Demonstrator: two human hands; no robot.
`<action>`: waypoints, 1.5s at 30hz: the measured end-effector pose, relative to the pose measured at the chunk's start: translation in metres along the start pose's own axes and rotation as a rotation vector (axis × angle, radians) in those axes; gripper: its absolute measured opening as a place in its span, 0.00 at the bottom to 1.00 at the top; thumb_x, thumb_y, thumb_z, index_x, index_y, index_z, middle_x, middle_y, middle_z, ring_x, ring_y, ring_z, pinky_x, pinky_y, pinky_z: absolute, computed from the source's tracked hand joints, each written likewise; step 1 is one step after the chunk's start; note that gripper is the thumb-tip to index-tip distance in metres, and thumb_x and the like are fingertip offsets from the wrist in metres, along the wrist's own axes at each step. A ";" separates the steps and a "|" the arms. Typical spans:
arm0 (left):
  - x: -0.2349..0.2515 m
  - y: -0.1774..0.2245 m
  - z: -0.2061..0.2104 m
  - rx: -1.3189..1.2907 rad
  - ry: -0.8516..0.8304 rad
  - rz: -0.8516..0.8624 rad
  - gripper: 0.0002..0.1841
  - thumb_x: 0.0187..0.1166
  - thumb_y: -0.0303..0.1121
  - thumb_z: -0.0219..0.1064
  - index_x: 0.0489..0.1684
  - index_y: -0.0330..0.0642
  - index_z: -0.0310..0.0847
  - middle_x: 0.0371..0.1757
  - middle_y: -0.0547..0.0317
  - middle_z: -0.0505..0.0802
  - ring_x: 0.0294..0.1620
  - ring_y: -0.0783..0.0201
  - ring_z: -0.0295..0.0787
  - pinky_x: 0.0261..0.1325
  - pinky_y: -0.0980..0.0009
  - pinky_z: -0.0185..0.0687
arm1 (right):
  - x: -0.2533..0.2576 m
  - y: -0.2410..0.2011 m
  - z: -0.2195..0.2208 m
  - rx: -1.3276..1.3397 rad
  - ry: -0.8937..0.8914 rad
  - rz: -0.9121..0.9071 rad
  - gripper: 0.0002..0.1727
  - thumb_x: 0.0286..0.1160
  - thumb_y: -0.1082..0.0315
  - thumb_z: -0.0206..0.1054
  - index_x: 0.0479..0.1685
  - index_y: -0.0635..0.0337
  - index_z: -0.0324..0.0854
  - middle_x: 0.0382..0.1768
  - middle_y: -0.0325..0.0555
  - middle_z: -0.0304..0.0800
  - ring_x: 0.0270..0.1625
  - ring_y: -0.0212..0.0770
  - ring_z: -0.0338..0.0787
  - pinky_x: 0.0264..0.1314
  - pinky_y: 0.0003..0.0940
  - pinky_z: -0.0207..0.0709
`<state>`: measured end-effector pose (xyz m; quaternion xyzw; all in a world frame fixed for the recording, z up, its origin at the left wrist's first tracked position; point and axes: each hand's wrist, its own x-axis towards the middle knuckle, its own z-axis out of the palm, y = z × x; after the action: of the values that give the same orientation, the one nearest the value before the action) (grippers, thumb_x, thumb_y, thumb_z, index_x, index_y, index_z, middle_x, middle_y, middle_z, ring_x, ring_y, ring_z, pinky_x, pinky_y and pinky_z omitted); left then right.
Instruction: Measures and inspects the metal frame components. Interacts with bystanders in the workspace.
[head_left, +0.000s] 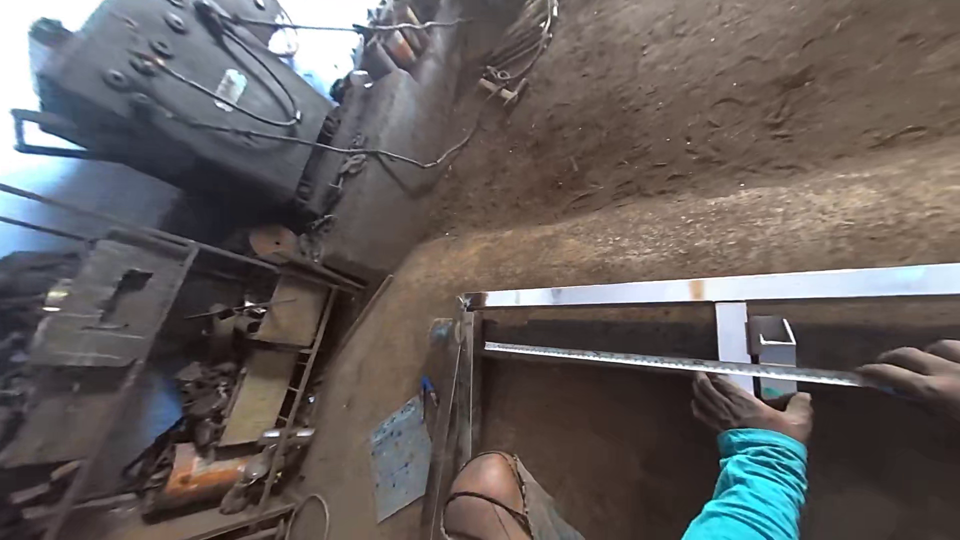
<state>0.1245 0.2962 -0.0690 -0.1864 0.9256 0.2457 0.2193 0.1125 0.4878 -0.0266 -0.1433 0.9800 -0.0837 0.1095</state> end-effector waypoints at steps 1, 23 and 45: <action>0.000 -0.001 0.002 0.006 -0.011 -0.002 0.64 0.60 0.72 0.72 0.91 0.30 0.53 0.92 0.36 0.61 0.92 0.44 0.58 0.90 0.48 0.52 | 0.003 -0.003 0.000 -0.020 0.025 -0.048 0.21 0.52 0.74 0.85 0.50 0.50 0.93 0.52 0.51 0.94 0.59 0.65 0.88 0.52 0.66 0.78; 0.002 -0.002 0.007 0.004 0.106 -0.033 0.64 0.53 0.70 0.78 0.88 0.33 0.58 0.91 0.40 0.62 0.90 0.45 0.60 0.85 0.44 0.59 | 0.036 -0.031 0.004 -0.073 0.048 -0.115 0.13 0.57 0.67 0.81 0.44 0.49 0.92 0.44 0.48 0.93 0.52 0.59 0.89 0.47 0.59 0.77; 0.001 0.000 0.006 0.027 0.103 -0.044 0.66 0.52 0.71 0.77 0.88 0.29 0.57 0.87 0.35 0.68 0.87 0.44 0.65 0.85 0.45 0.60 | 0.041 -0.036 -0.003 -0.055 -0.103 -0.065 0.15 0.60 0.67 0.80 0.49 0.48 0.93 0.47 0.47 0.94 0.55 0.57 0.88 0.49 0.58 0.74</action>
<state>0.1252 0.2994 -0.0740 -0.2162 0.9345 0.2186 0.1794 0.0832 0.4419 -0.0244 -0.1823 0.9699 -0.0527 0.1528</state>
